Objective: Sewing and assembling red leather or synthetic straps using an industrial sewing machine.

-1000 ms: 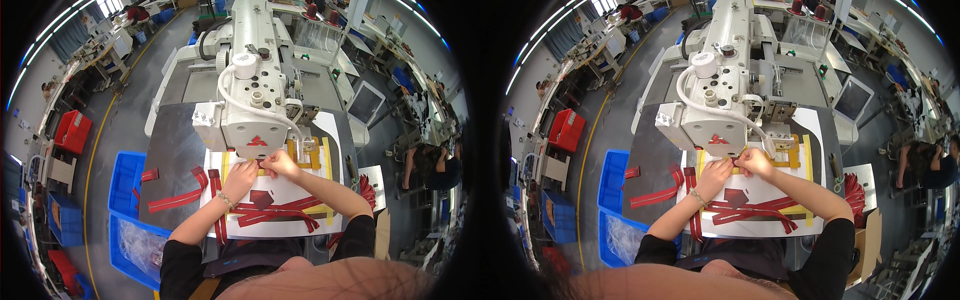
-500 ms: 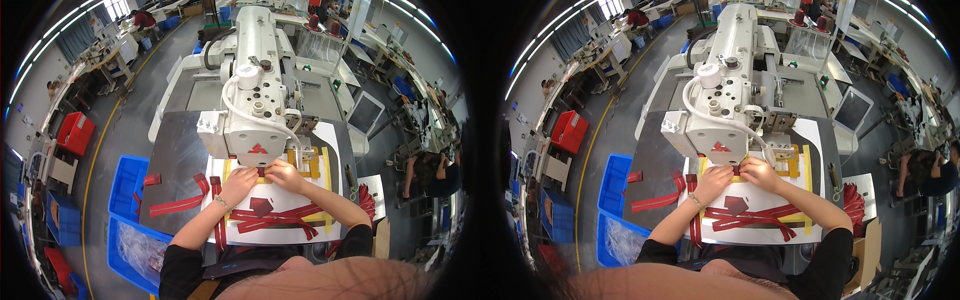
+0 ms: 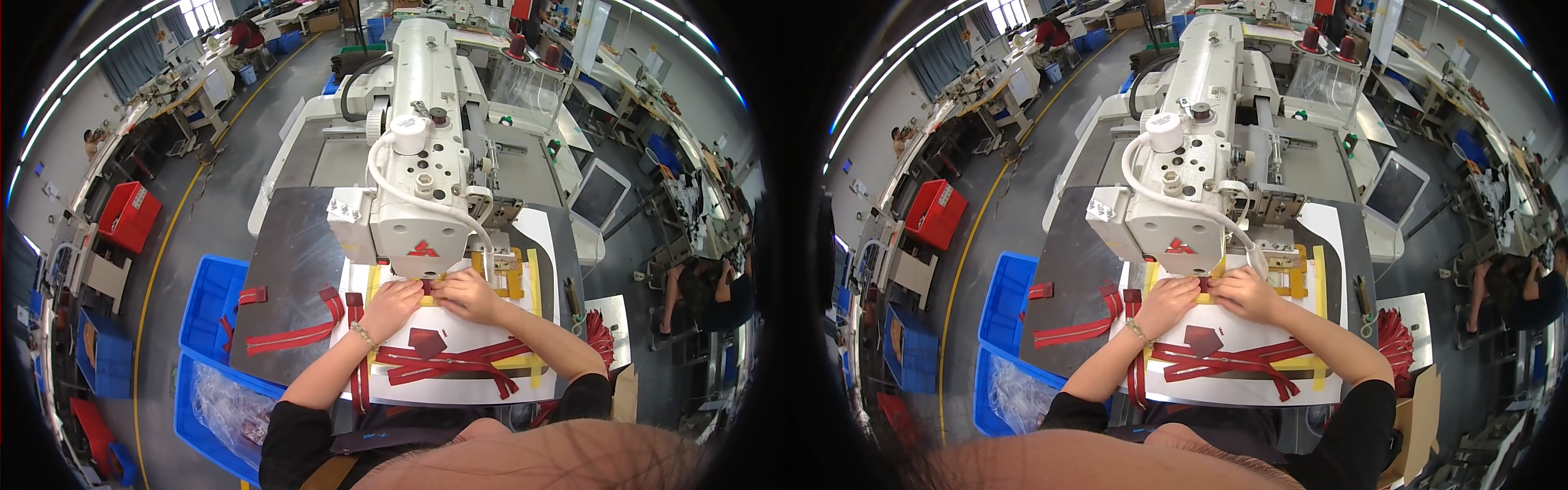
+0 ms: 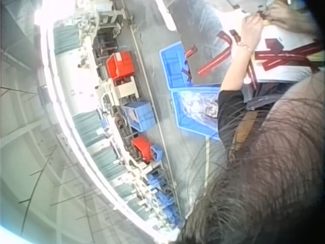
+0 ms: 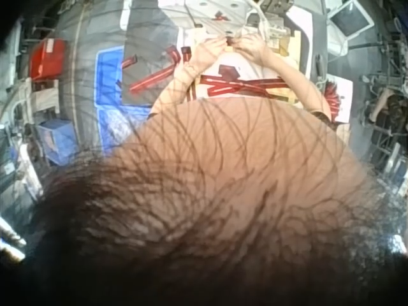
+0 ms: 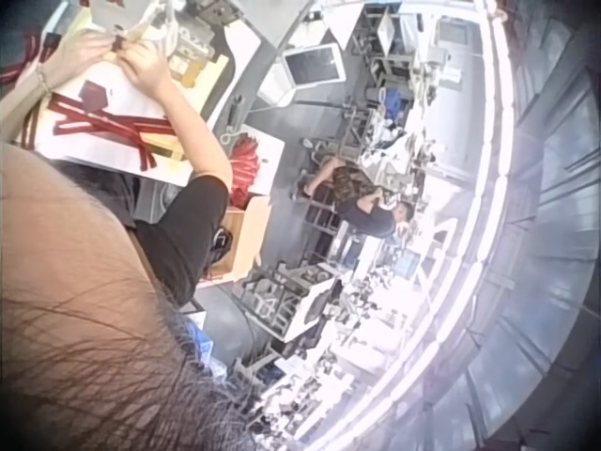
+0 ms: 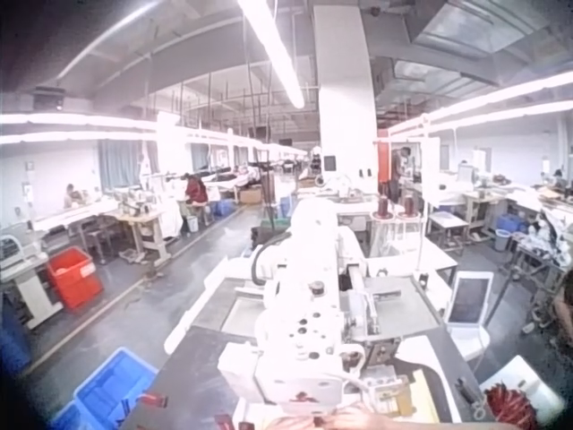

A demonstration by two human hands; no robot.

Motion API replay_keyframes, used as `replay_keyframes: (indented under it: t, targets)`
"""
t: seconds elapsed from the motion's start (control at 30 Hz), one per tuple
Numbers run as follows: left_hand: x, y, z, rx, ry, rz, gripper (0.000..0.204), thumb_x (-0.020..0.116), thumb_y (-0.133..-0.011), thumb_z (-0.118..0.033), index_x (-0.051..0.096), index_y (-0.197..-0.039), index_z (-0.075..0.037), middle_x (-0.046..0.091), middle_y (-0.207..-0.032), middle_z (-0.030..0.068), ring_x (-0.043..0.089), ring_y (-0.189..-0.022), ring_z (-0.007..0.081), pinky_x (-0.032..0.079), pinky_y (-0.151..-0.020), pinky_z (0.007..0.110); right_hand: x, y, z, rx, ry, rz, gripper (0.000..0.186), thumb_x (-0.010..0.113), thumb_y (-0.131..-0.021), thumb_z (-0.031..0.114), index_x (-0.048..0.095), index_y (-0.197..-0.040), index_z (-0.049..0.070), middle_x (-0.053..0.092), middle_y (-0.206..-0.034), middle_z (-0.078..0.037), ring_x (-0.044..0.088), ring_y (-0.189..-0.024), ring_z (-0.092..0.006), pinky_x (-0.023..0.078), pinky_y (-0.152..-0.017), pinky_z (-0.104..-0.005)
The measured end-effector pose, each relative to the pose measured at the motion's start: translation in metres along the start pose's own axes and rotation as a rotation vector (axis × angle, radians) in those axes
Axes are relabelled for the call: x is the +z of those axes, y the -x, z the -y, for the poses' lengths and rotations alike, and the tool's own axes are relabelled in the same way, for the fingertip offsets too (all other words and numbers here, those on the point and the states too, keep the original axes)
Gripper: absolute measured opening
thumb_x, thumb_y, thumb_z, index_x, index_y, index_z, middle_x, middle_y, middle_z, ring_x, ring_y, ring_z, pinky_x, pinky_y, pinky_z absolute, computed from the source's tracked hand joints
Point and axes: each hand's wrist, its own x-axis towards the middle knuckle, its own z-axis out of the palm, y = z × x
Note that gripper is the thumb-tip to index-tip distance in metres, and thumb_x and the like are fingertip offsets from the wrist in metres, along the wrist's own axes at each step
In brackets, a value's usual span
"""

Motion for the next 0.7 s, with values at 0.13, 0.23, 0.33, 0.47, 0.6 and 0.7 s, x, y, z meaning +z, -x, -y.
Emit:
replay_keyframes:
  t: [0.13, 0.23, 0.33, 0.47, 0.6, 0.7]
  targets:
    - [-0.001, 0.0, -0.001, -0.006, 0.001, 0.016, 0.03, 0.067, -0.079, -0.017, 0.065, -0.107, -0.004, 0.064, -0.116, 0.007, 0.057, -0.112, 0.02, 0.043, -0.093, 0.036, 0.0, -0.002, -0.002, -0.036, 0.025, 0.014, 0.021, 0.069, -0.08, 0.013, 0.066, -0.1, 0.012, 0.066, -0.107, 0.002, 0.057, -0.097, -0.0161, 0.039, -0.081, -0.0321]
    - [-0.002, 0.0, -0.002, -0.004, 0.0, 0.013, 0.03, 0.067, -0.08, -0.017, 0.065, -0.106, -0.004, 0.064, -0.115, 0.0071, 0.058, -0.112, 0.0205, 0.043, -0.093, 0.036, 0.003, -0.002, -0.002, -0.025, 0.044, 0.005, 0.019, 0.069, -0.079, 0.013, 0.066, -0.099, 0.012, 0.066, -0.107, 0.002, 0.057, -0.096, -0.0158, 0.038, -0.08, -0.0321]
    - [-0.004, -0.001, -0.001, 0.001, 0.002, 0.016, 0.03, 0.067, -0.08, -0.018, 0.065, -0.106, -0.004, 0.064, -0.115, 0.0073, 0.058, -0.111, 0.0209, 0.043, -0.094, 0.036, 0.004, -0.002, 0.001, -0.024, 0.075, -0.016, 0.018, 0.069, -0.079, 0.013, 0.066, -0.096, 0.012, 0.066, -0.106, 0.003, 0.057, -0.095, -0.0154, 0.038, -0.079, -0.0321]
    - [-0.003, 0.001, 0.002, 0.016, 0.039, 0.0, 0.028, 0.068, -0.079, -0.017, 0.065, -0.104, -0.004, 0.065, -0.114, 0.0077, 0.058, -0.11, 0.0213, 0.044, -0.093, 0.037, 0.008, -0.003, -0.001, -0.015, 0.058, -0.03, 0.017, 0.069, -0.078, 0.012, 0.066, -0.095, 0.011, 0.066, -0.105, 0.003, 0.057, -0.092, -0.0152, 0.038, -0.077, -0.0318]
    - [-0.009, -0.001, 0.002, 0.028, 0.046, 0.0, 0.026, 0.069, -0.078, -0.016, 0.066, -0.102, -0.005, 0.066, -0.111, 0.0071, 0.06, -0.106, 0.0215, 0.046, -0.091, 0.036, 0.008, -0.004, 0.002, -0.02, 0.045, -0.074, 0.019, 0.071, -0.075, 0.011, 0.066, -0.094, 0.01, 0.068, -0.1, 0.002, 0.058, -0.087, -0.0156, 0.04, -0.076, -0.0314]
    - [-0.016, 0.001, 0.003, 0.017, 0.075, -0.021, 0.021, 0.069, -0.077, -0.014, 0.068, -0.096, -0.007, 0.067, -0.106, 0.0055, 0.062, -0.099, 0.0216, 0.048, -0.087, 0.035, 0.008, -0.003, 0.007, -0.025, 0.082, -0.128, 0.017, 0.071, -0.074, 0.008, 0.067, -0.09, 0.009, 0.068, -0.097, 0.0, 0.059, -0.083, -0.0161, 0.042, -0.075, -0.0314]
